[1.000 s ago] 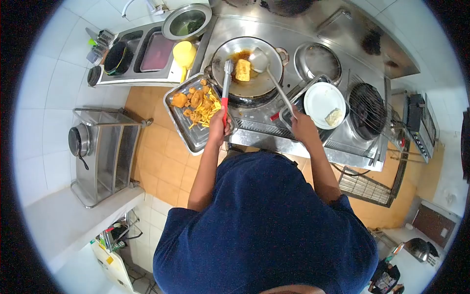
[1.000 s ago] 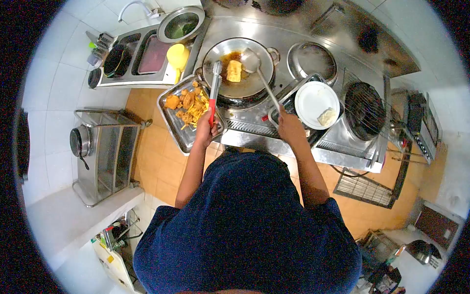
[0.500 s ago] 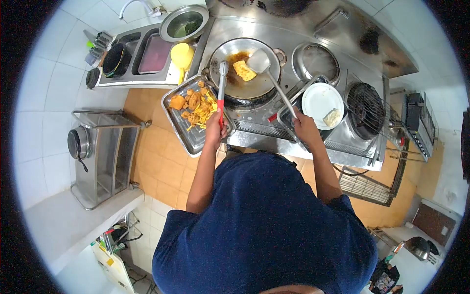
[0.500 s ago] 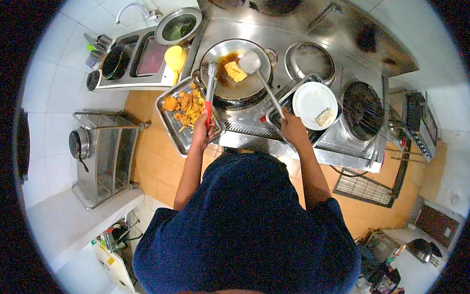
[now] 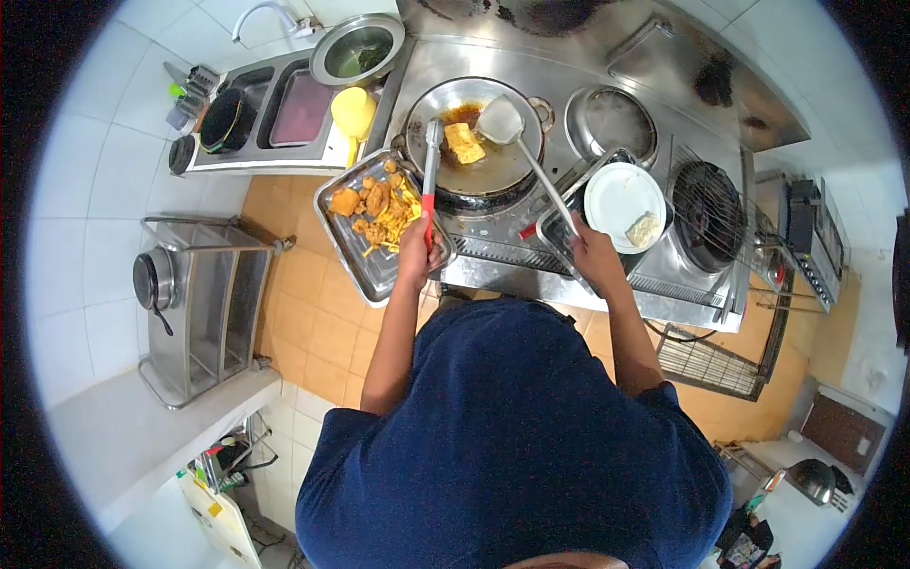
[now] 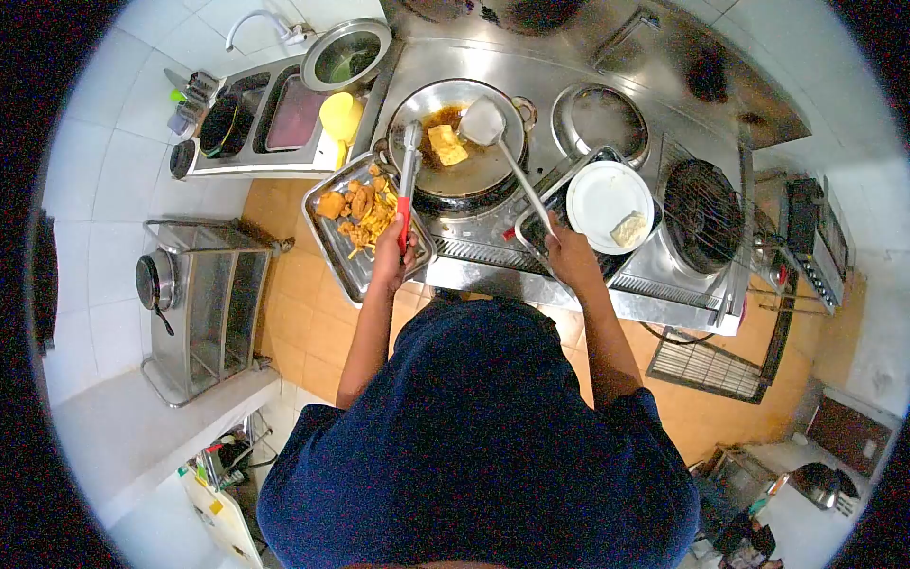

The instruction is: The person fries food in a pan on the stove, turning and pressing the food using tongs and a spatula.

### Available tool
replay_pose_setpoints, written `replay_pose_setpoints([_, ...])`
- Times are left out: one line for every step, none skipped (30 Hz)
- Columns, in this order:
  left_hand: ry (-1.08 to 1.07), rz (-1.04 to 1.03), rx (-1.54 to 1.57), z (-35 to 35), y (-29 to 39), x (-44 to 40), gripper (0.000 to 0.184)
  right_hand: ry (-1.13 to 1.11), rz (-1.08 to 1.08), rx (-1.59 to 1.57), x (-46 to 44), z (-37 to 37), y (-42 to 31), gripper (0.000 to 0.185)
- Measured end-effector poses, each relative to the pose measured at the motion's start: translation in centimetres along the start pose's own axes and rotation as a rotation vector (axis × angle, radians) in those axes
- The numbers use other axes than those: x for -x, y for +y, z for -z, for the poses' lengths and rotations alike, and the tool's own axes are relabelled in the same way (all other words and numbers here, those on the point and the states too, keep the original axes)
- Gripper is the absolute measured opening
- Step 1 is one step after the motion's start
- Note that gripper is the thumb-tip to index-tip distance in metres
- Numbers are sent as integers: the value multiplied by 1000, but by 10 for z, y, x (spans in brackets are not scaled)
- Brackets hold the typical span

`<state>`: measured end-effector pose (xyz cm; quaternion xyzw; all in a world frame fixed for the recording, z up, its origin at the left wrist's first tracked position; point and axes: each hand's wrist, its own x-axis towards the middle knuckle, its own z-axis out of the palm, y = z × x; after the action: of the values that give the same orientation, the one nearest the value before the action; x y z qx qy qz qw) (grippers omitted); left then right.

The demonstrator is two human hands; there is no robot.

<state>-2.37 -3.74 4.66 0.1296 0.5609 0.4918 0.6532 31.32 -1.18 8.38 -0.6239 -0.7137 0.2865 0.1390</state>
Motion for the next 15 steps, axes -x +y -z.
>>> replay_pose_setpoints([3, -4, 7, 0, -1, 0, 34, 14, 1, -6, 2, 1, 1, 47])
replay_pose_setpoints([6, -6, 14, 0, -2, 1, 34, 12, -19, 8, 1, 1, 3, 47])
replay_pose_setpoints([8, -3, 7, 0, -4, 2, 33, 13, -38, 21, -2, 0, 5, 47])
replay_pose_setpoints([9, -3, 0, 1, -4, 1, 33, 17, -56, 33, -4, -2, 6, 48])
replay_pose_setpoints([10, -3, -8, 1, -4, 1, 33, 24, -25, 28, -5, -8, 10, 48])
replay_pose_setpoints([9, -2, -13, 0, -4, 1, 34, 32, 6, 24, -6, -13, 10, 48])
replay_pose_setpoints([7, -1, -18, 0, -5, 1, 35, 39, 36, 20, -6, -15, 12, 48])
replay_pose_setpoints([7, -1, -21, 0, -6, 1, 36, 31, 46, 0, -4, -16, 14, 47])
replay_pose_setpoints([7, -2, -23, 0, -6, 1, 36, 22, 58, -21, -1, -11, 8, 47])
replay_pose_setpoints([8, -2, -25, 1, -6, 1, 36, 11, 70, -43, 0, -10, 5, 47])
replay_pose_setpoints([10, -1, -26, 2, -7, 2, 36, 30, 57, -35, 0, -11, 4, 47])
replay_pose_setpoints([7, -1, -17, 1, -7, 4, 35, 48, 44, -28, 0, -14, 6, 47])
replay_pose_setpoints([4, -1, -8, 0, -5, 5, 34, 66, 31, -20, 1, -17, 8, 47])
replay_pose_setpoints([0, -2, 1, 0, -4, 6, 34, 34, 25, 7, -1, -23, 13, 49])
replay_pose_setpoints([4, 0, -9, 1, -4, 7, 34, 4, 18, 35, -5, -29, 16, 51])
